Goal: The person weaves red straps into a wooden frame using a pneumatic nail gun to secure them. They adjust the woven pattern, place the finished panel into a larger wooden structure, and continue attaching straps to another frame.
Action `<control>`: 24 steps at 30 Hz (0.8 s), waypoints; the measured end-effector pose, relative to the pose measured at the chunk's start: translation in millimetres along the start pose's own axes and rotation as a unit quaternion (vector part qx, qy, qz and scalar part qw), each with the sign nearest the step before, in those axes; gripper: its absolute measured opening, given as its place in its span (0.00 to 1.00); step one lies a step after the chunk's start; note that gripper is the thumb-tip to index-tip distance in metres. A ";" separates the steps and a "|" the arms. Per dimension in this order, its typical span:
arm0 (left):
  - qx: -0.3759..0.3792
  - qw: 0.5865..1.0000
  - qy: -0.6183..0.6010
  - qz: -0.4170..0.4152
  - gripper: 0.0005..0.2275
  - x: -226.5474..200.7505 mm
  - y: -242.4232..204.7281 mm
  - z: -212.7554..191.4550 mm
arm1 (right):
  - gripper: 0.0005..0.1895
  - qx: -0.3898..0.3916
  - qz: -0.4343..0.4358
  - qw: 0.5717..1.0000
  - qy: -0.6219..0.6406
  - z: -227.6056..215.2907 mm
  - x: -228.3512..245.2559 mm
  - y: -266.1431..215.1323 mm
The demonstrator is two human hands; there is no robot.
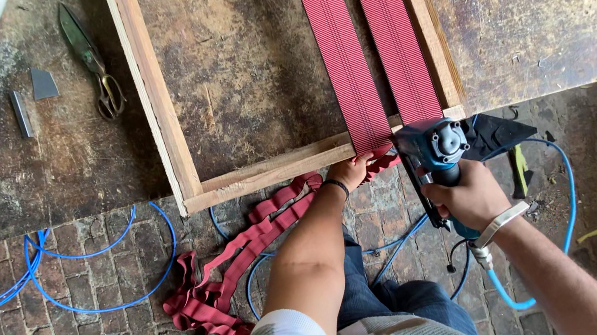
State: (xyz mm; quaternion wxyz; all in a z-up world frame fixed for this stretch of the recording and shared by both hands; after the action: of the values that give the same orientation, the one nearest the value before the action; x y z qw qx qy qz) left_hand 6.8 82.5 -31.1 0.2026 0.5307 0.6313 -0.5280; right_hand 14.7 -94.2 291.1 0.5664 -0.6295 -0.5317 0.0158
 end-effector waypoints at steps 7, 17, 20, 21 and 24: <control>0.095 0.987 -0.105 -0.073 0.16 -6.7 -5.9 2.5 | 0.11 0.021 0.003 0.999 -0.044 22.6 27.9 -12.8; -0.011 0.997 -0.065 0.029 0.14 -17.4 0.1 -6.5 | 0.08 0.057 0.003 0.998 -0.022 40.8 49.7 -13.5; 0.081 0.973 -0.214 -0.023 0.16 -9.4 2.6 12.7 | 0.10 0.054 0.003 0.998 -0.037 39.0 38.4 -9.4; 0.090 0.967 -0.237 -0.038 0.15 -8.5 1.7 17.6 | 0.10 0.056 0.001 0.998 -0.029 37.5 33.4 -8.4; 0.043 0.976 -0.213 0.001 0.14 -13.2 5.5 5.1 | 0.09 0.039 -0.005 0.996 0.081 23.2 18.4 -8.1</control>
State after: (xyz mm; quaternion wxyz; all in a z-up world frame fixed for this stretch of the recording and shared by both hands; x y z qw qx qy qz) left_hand 14.8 71.4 -24.6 0.3098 0.4150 0.5499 -0.6553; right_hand 3.0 -67.0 299.4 0.6320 -0.6035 -0.4858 -0.0170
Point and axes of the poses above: each hand's wrist, its own y-axis towards the middle knuckle, its own z-axis out of the palm, x = y × z, the point moved 6 cm from there along y, towards the middle knuckle, and after that the axes turned 8 degrees about x, right-handed, at the moved point
